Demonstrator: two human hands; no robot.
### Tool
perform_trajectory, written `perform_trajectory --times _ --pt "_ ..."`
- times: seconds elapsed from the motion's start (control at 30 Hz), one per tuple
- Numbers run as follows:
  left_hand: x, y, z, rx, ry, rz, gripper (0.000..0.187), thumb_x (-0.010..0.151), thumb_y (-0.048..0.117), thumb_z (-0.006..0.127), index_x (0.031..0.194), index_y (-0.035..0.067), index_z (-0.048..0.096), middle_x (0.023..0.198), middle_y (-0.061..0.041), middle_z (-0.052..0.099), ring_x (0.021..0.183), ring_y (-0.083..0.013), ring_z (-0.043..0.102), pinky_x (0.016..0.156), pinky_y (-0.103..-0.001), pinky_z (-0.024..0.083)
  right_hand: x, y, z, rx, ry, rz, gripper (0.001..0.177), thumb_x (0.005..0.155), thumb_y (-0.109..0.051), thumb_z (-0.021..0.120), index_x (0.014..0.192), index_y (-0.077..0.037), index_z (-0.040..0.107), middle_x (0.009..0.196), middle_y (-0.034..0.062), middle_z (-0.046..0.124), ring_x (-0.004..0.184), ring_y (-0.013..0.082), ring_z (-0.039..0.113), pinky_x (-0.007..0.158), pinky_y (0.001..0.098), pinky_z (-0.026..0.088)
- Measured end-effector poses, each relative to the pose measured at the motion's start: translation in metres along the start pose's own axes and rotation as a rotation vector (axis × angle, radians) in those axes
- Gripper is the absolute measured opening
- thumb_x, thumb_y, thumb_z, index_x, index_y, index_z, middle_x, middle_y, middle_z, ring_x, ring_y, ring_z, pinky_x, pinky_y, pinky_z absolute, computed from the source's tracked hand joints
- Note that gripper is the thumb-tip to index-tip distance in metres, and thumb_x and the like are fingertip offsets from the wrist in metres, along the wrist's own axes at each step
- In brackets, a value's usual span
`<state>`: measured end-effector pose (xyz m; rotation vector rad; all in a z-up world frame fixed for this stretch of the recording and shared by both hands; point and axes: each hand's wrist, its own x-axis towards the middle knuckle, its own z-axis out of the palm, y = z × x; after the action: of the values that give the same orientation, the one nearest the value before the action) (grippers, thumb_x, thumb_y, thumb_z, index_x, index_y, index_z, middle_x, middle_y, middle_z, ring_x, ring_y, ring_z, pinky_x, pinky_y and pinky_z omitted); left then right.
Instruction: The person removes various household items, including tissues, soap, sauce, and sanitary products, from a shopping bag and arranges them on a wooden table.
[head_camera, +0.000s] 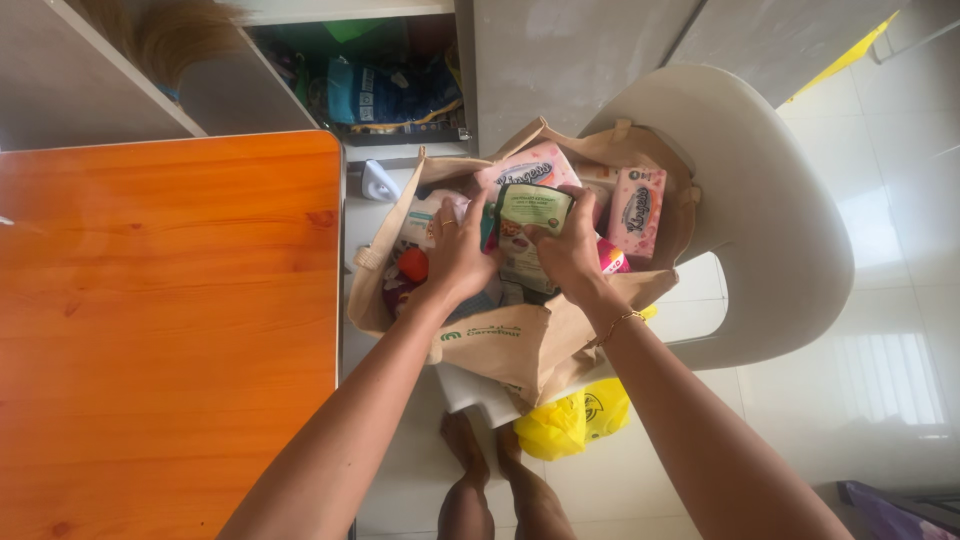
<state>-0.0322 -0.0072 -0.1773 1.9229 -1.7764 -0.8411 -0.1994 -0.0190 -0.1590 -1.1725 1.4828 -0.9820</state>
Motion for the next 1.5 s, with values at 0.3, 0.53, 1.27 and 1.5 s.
perform_trajectory --times 0.3,0.53,1.27,1.5 --pt "0.005 0.008 -0.017 -0.234 -0.059 -0.036 0.097 0.081 0.038 0.098 0.158 0.021 0.04 0.161 -0.035 0.012 0.145 -0.0574 -0.002 0.114 -0.068 0.015 -0.001 -0.015 -0.024 0.365 -0.31 -0.124 0.043 0.091 0.003 0.07 0.13 -0.001 0.053 0.115 0.0071 0.068 0.105 0.0149 0.066 0.09 0.0302 0.057" --pt "-0.021 0.034 -0.047 -1.006 -0.214 0.131 0.054 0.086 0.031 0.081 0.128 0.001 0.067 0.114 -0.013 0.077 0.1 -0.0145 0.073 0.091 -0.03 0.059 0.0 -0.071 -0.033 0.625 -0.426 -0.133 0.043 0.088 0.006 0.07 0.125 -0.007 0.053 0.114 0.0073 0.069 0.105 0.0174 0.07 0.091 0.037 0.061" --pt "-0.109 0.098 -0.151 -1.13 0.026 0.281 0.037 0.085 0.009 0.081 0.119 0.0 0.073 0.109 -0.009 0.078 0.094 -0.0122 0.073 0.084 -0.03 0.061 -0.033 -0.24 -0.021 0.724 -0.545 -0.469 0.038 0.102 0.004 0.066 0.137 0.002 0.052 0.127 0.0187 0.067 0.117 0.0269 0.068 0.101 0.0426 0.06" --pt "-0.138 0.121 -0.179 -0.187 0.541 0.051 0.046 0.096 0.012 0.068 0.141 0.014 0.061 0.096 -0.018 0.077 0.086 -0.0319 0.074 0.076 -0.04 0.056 -0.064 -0.254 0.0 0.063 -0.266 -0.723 0.103 0.102 -0.022 0.076 0.158 -0.012 -0.01 0.155 0.0215 0.017 0.142 0.0318 0.035 0.114 0.0495 0.042"
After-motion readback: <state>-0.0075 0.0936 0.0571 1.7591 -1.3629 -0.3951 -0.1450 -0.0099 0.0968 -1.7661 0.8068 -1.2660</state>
